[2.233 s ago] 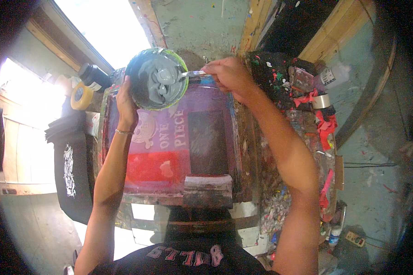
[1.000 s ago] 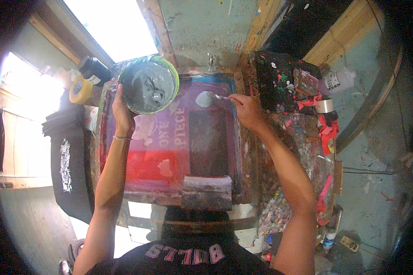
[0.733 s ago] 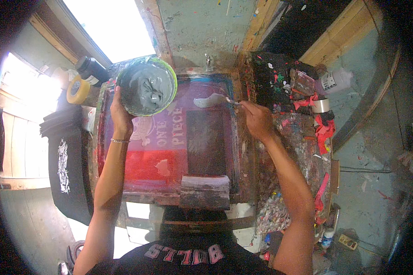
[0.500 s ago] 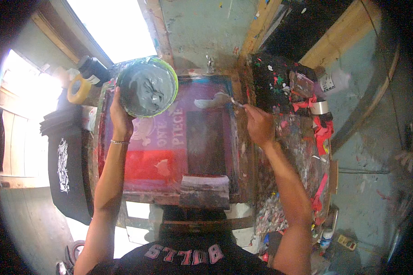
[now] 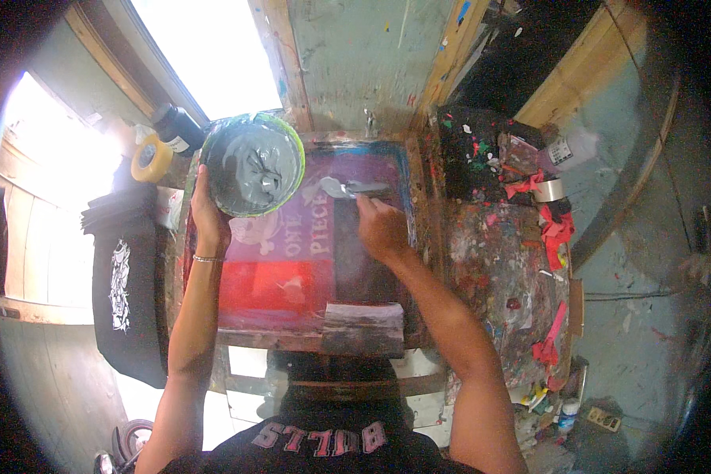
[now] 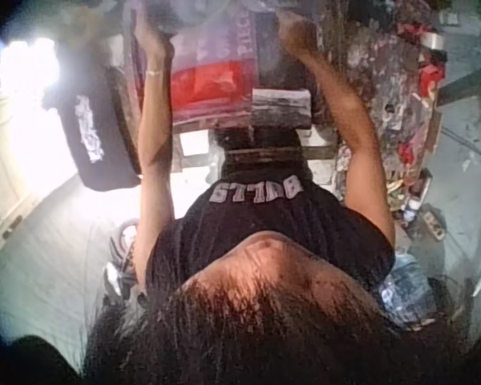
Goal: The person performs manual screen printing on black t-shirts using a squeegee and ink. They scoop ink onto a screen, pull it across to transfer a white graphic onto each shirt, then remove and stack the printed shirts. The process is repeated for multiple shirts.
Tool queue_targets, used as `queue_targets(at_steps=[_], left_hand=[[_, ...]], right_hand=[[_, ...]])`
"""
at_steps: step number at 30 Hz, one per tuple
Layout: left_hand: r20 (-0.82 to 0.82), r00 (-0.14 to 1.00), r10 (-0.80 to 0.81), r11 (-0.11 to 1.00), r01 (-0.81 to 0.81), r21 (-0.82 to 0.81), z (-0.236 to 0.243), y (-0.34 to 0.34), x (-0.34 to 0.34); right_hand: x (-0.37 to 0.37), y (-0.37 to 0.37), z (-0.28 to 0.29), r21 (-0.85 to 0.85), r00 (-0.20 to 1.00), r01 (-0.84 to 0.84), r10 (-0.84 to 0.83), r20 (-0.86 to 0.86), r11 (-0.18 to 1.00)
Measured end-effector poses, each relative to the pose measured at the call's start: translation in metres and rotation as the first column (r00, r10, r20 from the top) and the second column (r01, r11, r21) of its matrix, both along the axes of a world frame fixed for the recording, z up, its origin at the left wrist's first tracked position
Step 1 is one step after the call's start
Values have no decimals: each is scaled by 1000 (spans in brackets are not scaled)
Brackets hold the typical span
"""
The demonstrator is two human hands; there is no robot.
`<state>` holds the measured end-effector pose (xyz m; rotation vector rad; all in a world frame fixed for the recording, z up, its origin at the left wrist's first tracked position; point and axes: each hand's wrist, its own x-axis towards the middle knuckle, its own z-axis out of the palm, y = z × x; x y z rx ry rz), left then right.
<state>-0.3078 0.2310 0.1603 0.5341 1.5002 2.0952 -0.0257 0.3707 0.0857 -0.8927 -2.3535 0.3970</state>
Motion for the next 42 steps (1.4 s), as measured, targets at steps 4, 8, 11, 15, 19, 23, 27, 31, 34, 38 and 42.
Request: queue_targets(at_steps=[4,8,11,15,19,23,27,31,34,38,42], left_hand=[[-4,999,32,999,-32,-10,2,-7,0],[89,996,23,999,-20,-38,11,-10,13],[88,996,5,1000,-3,-23,9,-9,15],[102,993,-66,997,68,-21,10,-17,17],[62,996,-66,997,67,-22,9,-21,14],[80,995,-54,998,56,-20,9,-31,16],[102,994,-29,1000,29,-2,15,-30,25],[70,996,-61,998,59,36,4,-34,17],[160,987,-33,999,32,13,17,-42,21],[160,986,-35,999,32,23,32,-48,29],[147,985,-89,996,92,-15,16,-53,17]], right_hand=[[31,9,3,-144,986,104,-121,-116,984],[62,20,10,-303,959,199,-249,-137,932],[65,26,12,-233,941,271,-308,-138,934],[65,18,19,-241,922,311,-354,-158,919],[70,13,2,-225,907,387,-413,-79,894],[67,7,3,-242,873,442,-476,-107,864],[31,-13,-30,-453,798,447,-573,-189,771],[-26,-39,-56,-768,698,290,-676,-238,570],[-43,-52,-29,-716,809,268,-554,-197,645],[-23,-39,-16,-466,892,278,-405,-199,840],[33,-9,-11,-342,917,310,-374,-140,887]])
